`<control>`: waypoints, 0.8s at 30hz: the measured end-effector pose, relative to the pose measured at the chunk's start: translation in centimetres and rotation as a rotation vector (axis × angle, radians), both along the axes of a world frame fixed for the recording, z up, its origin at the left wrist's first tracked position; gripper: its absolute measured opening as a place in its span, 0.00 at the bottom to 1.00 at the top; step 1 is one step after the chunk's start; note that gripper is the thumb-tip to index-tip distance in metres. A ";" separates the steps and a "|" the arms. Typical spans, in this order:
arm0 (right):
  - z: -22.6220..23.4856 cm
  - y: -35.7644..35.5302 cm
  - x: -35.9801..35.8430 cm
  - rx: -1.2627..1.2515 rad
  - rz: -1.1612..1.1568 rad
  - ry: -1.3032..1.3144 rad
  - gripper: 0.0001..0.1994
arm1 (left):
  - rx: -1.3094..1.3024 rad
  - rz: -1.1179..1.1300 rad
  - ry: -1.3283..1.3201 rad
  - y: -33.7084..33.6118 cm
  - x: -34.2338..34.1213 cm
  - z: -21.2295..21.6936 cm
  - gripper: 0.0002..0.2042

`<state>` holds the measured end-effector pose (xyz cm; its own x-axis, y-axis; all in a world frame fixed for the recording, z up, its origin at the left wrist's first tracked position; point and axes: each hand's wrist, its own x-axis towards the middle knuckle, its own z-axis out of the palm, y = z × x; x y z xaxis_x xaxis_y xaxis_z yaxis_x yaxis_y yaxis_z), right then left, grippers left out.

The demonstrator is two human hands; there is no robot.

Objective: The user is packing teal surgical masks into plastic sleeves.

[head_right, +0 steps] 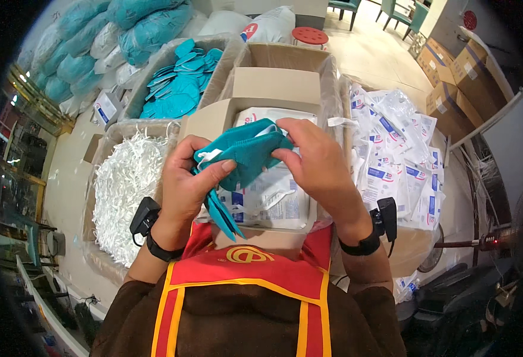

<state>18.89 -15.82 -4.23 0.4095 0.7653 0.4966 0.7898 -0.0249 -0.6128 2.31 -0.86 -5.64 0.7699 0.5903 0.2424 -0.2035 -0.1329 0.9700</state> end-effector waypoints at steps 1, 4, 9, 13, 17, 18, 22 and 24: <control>0.1 0.1 -0.1 0.003 0.006 0.001 0.19 | 0.003 0.006 0.001 0.2 -0.2 0.1 0.12; 0.2 -0.6 0.1 -0.048 -0.073 0.132 0.16 | -0.315 0.013 0.024 0.8 -1.3 0.8 0.09; 1.5 -4.4 1.1 -0.154 0.154 -0.125 0.06 | -0.356 0.103 -0.013 4.5 -1.4 0.4 0.09; 2.9 -8.3 1.5 -0.210 0.341 0.255 0.09 | -0.428 0.119 -0.063 7.0 -1.7 0.1 0.08; 3.1 -8.7 1.2 -0.141 0.395 0.349 0.10 | -0.303 0.172 -0.095 7.2 -1.4 0.7 0.09; 3.1 -8.0 0.8 -0.133 0.331 0.323 0.10 | -0.280 0.137 -0.043 7.0 -1.5 0.8 0.09; 2.7 -3.6 1.1 0.010 0.299 -0.031 0.09 | -0.181 -0.077 0.031 4.8 -1.4 1.6 0.10; 2.3 -1.9 1.4 0.027 0.327 0.089 0.07 | -0.205 -0.102 0.053 3.5 -1.3 2.6 0.10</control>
